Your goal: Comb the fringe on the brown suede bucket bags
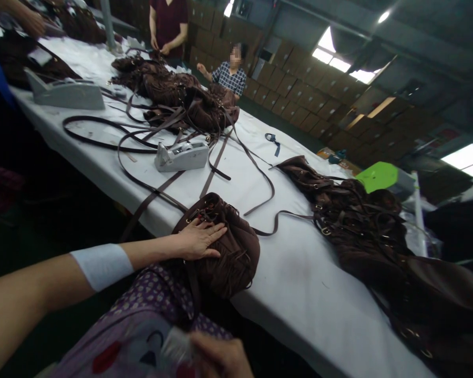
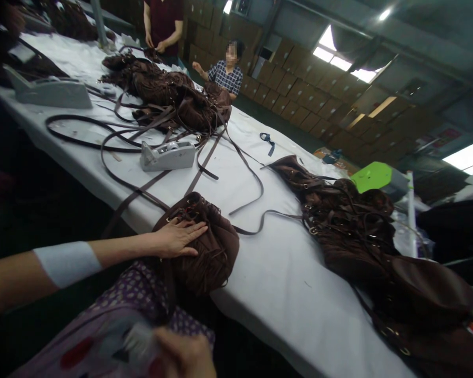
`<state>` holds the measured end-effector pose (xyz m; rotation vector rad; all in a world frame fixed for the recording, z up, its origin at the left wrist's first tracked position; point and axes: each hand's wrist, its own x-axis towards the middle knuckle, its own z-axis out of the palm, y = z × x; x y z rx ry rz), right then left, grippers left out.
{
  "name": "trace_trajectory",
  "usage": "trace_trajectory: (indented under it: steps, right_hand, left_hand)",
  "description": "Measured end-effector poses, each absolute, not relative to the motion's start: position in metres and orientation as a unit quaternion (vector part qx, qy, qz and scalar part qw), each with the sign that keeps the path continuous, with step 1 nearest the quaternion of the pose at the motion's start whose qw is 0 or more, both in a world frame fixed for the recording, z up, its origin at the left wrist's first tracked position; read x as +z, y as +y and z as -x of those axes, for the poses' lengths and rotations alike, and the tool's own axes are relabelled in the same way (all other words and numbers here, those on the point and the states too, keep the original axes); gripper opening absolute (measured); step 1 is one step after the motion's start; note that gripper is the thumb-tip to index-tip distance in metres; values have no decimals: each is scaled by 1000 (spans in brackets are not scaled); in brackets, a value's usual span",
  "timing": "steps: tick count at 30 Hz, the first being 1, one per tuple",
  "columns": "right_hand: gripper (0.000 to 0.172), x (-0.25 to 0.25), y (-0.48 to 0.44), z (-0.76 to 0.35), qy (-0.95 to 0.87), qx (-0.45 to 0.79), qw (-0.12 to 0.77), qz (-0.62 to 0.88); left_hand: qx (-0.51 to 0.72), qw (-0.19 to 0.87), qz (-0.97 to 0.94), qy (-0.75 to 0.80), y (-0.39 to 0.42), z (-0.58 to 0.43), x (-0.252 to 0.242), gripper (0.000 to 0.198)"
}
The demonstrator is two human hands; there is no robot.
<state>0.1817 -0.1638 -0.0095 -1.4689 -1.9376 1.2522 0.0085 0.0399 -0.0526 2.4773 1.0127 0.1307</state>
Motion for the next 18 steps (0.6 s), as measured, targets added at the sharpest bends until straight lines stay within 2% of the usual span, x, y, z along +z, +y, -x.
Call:
trace_trajectory:
  steps: [5, 8, 10, 14, 18]
  right_hand:
    - [35, -6, -141, -212, -688, 232, 249, 641]
    - [34, 3, -107, -210, -738, 134, 218, 625]
    - [34, 7, -80, -198, -759, 91, 190, 616]
    - [41, 0, -40, -168, -778, 39, 112, 617]
    - [46, -25, -52, -160, -804, 62, 59, 588]
  left_hand:
    - [-5, 331, -889, 316, 51, 2, -36, 103]
    - [6, 445, -839, 314, 61, 9, -28, 84]
    - [39, 482, -810, 332, 64, 12, -28, 76]
    - [79, 492, -796, 343, 63, 14, -30, 76]
    - [84, 483, -796, 354, 62, 14, -30, 78]
